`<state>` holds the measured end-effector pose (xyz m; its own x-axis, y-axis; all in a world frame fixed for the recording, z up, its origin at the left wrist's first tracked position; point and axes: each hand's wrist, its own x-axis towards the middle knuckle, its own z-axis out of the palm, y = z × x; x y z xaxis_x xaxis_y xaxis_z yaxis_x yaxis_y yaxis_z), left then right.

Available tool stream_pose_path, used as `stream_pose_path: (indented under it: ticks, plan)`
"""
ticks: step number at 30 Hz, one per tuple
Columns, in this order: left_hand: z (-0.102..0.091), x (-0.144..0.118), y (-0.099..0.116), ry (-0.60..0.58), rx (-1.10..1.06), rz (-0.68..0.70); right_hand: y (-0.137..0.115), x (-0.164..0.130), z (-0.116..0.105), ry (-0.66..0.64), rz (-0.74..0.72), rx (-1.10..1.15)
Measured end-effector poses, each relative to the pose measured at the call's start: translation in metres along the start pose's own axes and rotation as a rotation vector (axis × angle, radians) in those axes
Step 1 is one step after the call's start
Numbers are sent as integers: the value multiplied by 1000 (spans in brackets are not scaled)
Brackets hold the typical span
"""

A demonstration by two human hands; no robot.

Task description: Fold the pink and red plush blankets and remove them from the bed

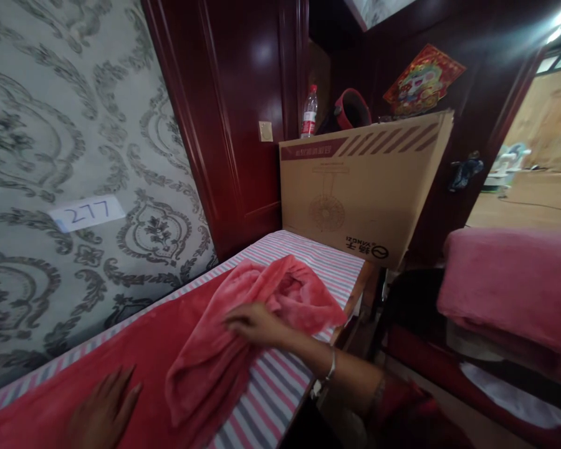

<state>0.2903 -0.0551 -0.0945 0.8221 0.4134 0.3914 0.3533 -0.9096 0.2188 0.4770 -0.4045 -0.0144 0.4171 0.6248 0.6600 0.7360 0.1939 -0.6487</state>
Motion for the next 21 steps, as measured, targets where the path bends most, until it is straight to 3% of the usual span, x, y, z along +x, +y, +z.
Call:
stream_pose_path:
  ticks: [3,4,7,9,12,18,21]
  plan:
    - [-4,1,7,-45,48,9,30,-21,-64,426,201,-202]
    - [-6,1,10,-54,64,2,41,-26,-88,505,242,-247]
    - [-13,-1,19,-55,23,-8,70,-38,-151,635,326,-326]
    - [-17,-5,28,-16,-89,-6,85,-42,-176,644,367,-344]
    - [-27,-11,51,27,-276,-30,102,-37,-189,561,396,-321]
    - [-46,-15,118,-159,-286,-23,120,-8,-177,281,411,-205]
    - [-44,-14,138,-167,-358,-93,119,2,-173,194,435,-181]
